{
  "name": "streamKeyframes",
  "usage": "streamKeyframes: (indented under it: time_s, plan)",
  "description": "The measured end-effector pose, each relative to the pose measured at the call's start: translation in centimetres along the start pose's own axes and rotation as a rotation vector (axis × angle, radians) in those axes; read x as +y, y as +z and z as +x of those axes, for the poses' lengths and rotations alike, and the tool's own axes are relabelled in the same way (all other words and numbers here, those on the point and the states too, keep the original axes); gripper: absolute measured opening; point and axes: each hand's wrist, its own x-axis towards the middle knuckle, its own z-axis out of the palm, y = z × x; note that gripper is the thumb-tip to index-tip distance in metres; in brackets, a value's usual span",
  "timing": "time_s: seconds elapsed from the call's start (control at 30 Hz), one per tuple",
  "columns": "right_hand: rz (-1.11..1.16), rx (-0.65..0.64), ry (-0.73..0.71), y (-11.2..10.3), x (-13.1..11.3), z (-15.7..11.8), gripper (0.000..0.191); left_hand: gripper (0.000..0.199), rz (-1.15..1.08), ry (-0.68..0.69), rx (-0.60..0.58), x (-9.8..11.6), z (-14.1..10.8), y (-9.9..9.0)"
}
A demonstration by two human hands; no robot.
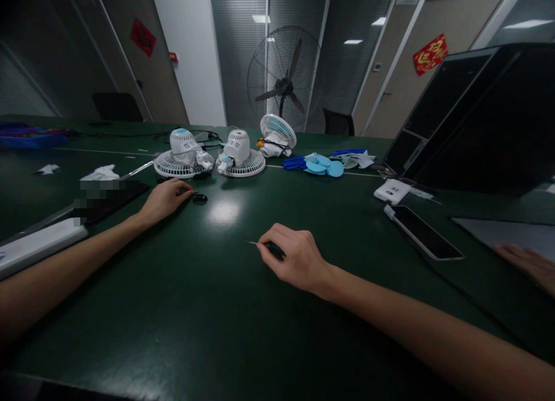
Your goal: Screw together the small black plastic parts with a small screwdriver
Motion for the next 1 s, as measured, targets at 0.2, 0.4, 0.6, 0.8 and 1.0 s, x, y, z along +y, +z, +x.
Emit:
streamKeyframes:
  time_s: [0.2, 0.4, 0.6, 0.8, 1.0]
  plan:
    - [-0.006, 0.004, 0.005, 0.0, 0.0, -0.1, 0.015, 0.043, -0.136, -0.043, -0.003, -0.5, 0.4, 0.1]
    - [0.001, -0.001, 0.003, 0.2, 0.3, -0.2, 0.015, 0.043, -0.290, 0.012, -0.024, -0.3, 0.8, 0.3]
    - [0.005, -0.009, 0.006, 0.1, 0.1, -0.1, 0.015, 0.044, -0.294, 0.032, -0.003, 0.1, 0.5, -0.1]
    - [0.010, -0.010, 0.008, 0.0, 0.0, -0.1, 0.014, 0.044, -0.154, 0.257, -0.125, 3.4, -0.5, -0.5]
    - [0.006, -0.004, 0.010, 0.1, 0.0, -0.1, 0.013, 0.041, -0.027, 0.397, -0.221, 3.9, -0.5, 0.1]
